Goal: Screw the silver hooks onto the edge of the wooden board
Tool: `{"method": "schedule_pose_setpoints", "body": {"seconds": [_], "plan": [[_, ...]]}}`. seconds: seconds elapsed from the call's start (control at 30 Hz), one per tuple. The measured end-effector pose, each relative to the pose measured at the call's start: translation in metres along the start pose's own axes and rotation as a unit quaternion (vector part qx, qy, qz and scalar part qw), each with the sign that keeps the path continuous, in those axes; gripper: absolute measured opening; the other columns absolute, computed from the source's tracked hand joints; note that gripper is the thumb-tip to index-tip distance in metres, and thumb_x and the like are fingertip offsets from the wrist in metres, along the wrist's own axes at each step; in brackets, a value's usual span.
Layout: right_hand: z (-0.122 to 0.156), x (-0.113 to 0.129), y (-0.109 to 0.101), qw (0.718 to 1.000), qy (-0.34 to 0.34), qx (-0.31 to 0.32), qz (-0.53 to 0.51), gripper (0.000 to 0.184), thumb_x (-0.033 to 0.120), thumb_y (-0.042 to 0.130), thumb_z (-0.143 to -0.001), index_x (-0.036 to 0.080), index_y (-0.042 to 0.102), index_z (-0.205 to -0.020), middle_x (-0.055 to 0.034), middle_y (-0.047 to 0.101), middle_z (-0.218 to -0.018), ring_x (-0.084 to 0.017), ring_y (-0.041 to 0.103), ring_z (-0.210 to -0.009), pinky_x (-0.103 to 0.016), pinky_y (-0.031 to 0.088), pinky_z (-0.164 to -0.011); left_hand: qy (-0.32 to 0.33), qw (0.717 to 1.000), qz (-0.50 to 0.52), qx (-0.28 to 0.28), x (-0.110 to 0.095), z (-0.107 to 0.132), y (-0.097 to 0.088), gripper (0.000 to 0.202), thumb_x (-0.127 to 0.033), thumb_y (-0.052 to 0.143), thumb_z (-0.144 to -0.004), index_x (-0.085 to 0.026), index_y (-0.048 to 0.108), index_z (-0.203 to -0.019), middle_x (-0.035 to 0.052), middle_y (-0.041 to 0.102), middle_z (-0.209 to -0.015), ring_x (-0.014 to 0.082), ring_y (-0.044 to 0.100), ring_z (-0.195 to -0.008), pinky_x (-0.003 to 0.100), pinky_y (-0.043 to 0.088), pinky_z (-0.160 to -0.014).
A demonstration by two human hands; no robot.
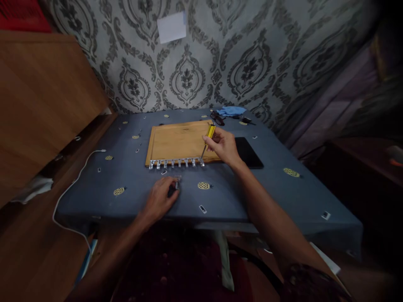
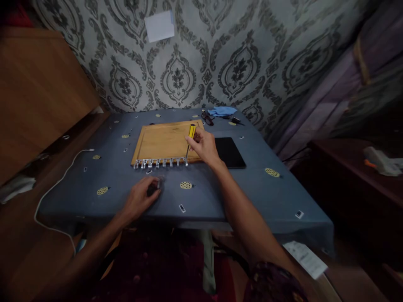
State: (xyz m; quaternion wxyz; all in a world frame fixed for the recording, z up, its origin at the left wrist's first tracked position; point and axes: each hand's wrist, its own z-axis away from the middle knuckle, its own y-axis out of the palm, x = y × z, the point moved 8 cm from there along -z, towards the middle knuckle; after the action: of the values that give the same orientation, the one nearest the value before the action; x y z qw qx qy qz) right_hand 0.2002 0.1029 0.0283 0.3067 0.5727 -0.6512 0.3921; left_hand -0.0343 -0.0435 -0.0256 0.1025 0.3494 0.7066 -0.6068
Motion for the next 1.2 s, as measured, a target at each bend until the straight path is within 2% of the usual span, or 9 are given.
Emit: {"method": "schedule_pose_setpoints", "body": {"seconds": [0.17,0.3,0.4,0.53,0.67,0.8,1.03,1.1,1.2], "plan": [[0.001,0.002,-0.001,1.000,0.011,0.005,0.005,0.047,0.062,0.086,-0.075,0.020,0.064,-0.080,0.0030,0.064,-0.066,-0.011,0.058,-0.046,-0.027,0.048,-0.046,-0.061,0.992,0.111,-0.013,0.021,0.009,-0.012,0.012,-0.024,0.059,-0.093,-0.025,0.066,-0.104,0.0011,0.076,-0.095,0.0190,0.072,-0.089,0.033,0.059,-0.086],[0.001,0.003,-0.003,1.000,0.012,-0.008,0.015,0.050,0.064,0.088,-0.071,0.021,0.063,-0.077,0.0033,0.062,-0.062,-0.012,0.059,-0.045,-0.026,0.047,-0.045,-0.089,0.982,0.149,-0.072,0.056,0.007,-0.053,0.016,-0.034,0.061,-0.090,-0.024,0.067,-0.101,0.0022,0.074,-0.092,0.0191,0.071,-0.088,0.031,0.058,-0.083],[0.002,0.004,-0.002,1.000,0.024,-0.009,0.011,0.051,0.064,0.088,-0.070,0.020,0.065,-0.079,0.0029,0.063,-0.063,-0.012,0.058,-0.045,-0.026,0.048,-0.045,-0.117,0.978,0.126,-0.117,0.098,-0.011,-0.093,0.025,-0.040,0.062,-0.087,-0.022,0.068,-0.103,0.0040,0.075,-0.096,0.0196,0.071,-0.090,0.031,0.057,-0.083],[0.003,0.005,-0.003,0.999,0.046,-0.012,0.012,0.052,0.065,0.090,-0.067,0.021,0.065,-0.078,0.0024,0.063,-0.064,-0.013,0.059,-0.047,-0.027,0.049,-0.046,-0.151,0.978,0.080,-0.120,0.157,-0.057,-0.124,0.029,-0.038,0.066,-0.075,-0.019,0.068,-0.096,0.0029,0.071,-0.086,0.0184,0.066,-0.079,0.029,0.054,-0.073],[0.004,0.005,-0.004,0.998,0.056,-0.009,0.026,0.051,0.066,0.089,-0.068,0.022,0.065,-0.077,0.0017,0.063,-0.063,-0.014,0.059,-0.049,-0.027,0.048,-0.047,-0.169,0.980,0.039,-0.095,0.194,-0.094,-0.131,0.026,-0.039,0.071,-0.072,-0.018,0.070,-0.087,0.0003,0.068,-0.071,0.0176,0.062,-0.068,0.027,0.050,-0.065],[0.004,0.005,-0.006,0.998,0.058,-0.007,0.028,0.051,0.067,0.088,-0.069,0.022,0.065,-0.078,0.0014,0.062,-0.060,-0.014,0.059,-0.049,-0.028,0.049,-0.048,-0.169,0.982,-0.026,-0.086,0.210,-0.112,-0.137,0.019,-0.036,0.068,-0.075,-0.019,0.073,-0.082,0.0009,0.070,-0.069,0.0201,0.064,-0.072,0.028,0.049,-0.067],[0.005,0.005,-0.006,0.998,0.063,-0.008,0.019,0.048,0.063,0.088,-0.071,0.021,0.068,-0.083,-0.0001,0.065,-0.068,-0.013,0.058,-0.049,-0.029,0.051,-0.049,-0.165,0.975,-0.127,-0.074,0.226,-0.159,-0.143,0.018,-0.027,0.066,-0.091,-0.016,0.079,-0.098,0.0044,0.078,-0.093,0.0225,0.071,-0.093,0.033,0.055,-0.084],[0.005,0.004,-0.007,0.998,0.061,-0.009,0.026,0.048,0.064,0.088,-0.072,0.021,0.067,-0.080,0.0009,0.062,-0.064,-0.013,0.058,-0.049,-0.028,0.049,-0.048,-0.168,0.973,-0.150,-0.061,0.229,-0.174,-0.140,0.022,-0.034,0.069,-0.099,-0.015,0.076,-0.109,0.0066,0.077,-0.107,0.0224,0.072,-0.100,0.039,0.059,-0.091],[0.006,0.002,-0.008,0.997,0.061,-0.009,0.043,0.049,0.066,0.086,-0.074,0.021,0.066,-0.079,0.0011,0.062,-0.063,-0.014,0.060,-0.050,-0.028,0.048,-0.049,-0.168,0.968,-0.182,-0.042,0.231,-0.192,-0.133,0.034,-0.041,0.069,-0.103,-0.016,0.069,-0.126,0.0099,0.071,-0.128,0.0239,0.071,-0.112,0.047,0.061,-0.098]]}}
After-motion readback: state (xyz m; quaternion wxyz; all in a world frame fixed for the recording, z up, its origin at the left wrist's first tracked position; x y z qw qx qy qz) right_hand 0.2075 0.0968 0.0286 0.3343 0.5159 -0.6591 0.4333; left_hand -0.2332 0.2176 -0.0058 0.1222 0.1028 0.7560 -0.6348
